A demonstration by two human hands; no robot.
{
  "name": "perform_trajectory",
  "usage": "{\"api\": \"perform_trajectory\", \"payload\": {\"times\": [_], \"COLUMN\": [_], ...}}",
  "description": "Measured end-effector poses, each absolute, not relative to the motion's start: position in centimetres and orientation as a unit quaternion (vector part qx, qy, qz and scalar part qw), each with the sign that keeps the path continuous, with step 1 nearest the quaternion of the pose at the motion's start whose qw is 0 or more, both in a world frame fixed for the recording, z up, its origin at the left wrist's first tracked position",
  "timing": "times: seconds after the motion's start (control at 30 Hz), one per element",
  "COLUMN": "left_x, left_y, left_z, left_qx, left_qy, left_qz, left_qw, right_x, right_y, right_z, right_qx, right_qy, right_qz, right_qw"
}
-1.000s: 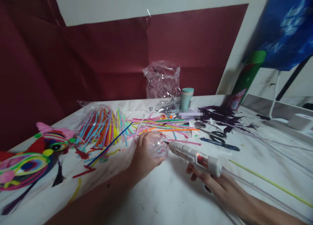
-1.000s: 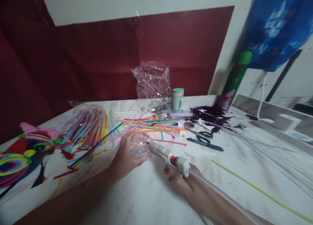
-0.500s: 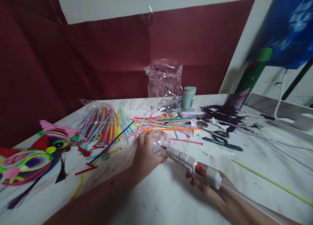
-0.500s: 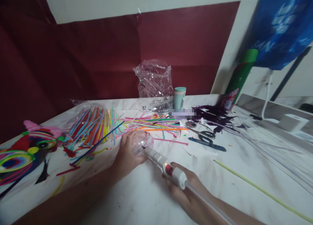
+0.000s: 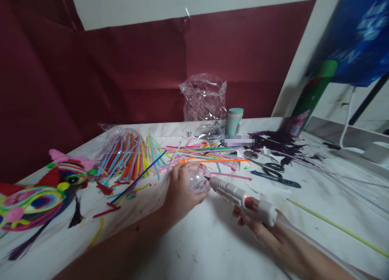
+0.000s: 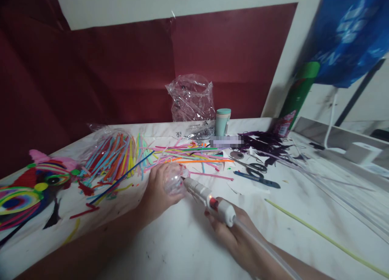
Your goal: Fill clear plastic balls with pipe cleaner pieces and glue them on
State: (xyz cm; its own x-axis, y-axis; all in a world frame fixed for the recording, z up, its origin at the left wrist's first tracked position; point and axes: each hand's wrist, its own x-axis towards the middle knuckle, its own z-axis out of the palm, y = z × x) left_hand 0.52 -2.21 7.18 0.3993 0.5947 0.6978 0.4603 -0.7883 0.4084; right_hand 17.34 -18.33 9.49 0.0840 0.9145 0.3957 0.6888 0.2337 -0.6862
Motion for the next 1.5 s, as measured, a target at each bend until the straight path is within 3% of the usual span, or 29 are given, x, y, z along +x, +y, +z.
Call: {"api": "perform_trajectory", "payload": {"times": [0.33,0.63,0.8,1.5], "left_x": [0.2,0.0,-0.3,-0.2], "left_y": [-2.3,-2.0,-1.4,-1.9], "left_z": [7.5,7.1,7.2,8.0], "left_qx": [0.836,0.828,0.841,0.862], "left_qy": [0.301,0.29,0.302,0.258], "left_qz": [0.453,0.451,0.428,0.422], "left_qw": [0.074,0.165,0.133,0.114], "right_x": [18.4,18.6,17.9,17.2], "right_y": [-18.2,-18.0,-18.4,-18.7], "right_z": [8.3,8.7,9.6,10.3], "right_qx": [-0.65,-0.648,-0.609,-0.594], "right_qy": [-0.635,-0.63,-0.661,-0.67], "right_qz": [0.191,0.19,0.144,0.144], "right_qw": [0.371,0.384,0.414,0.42]}}
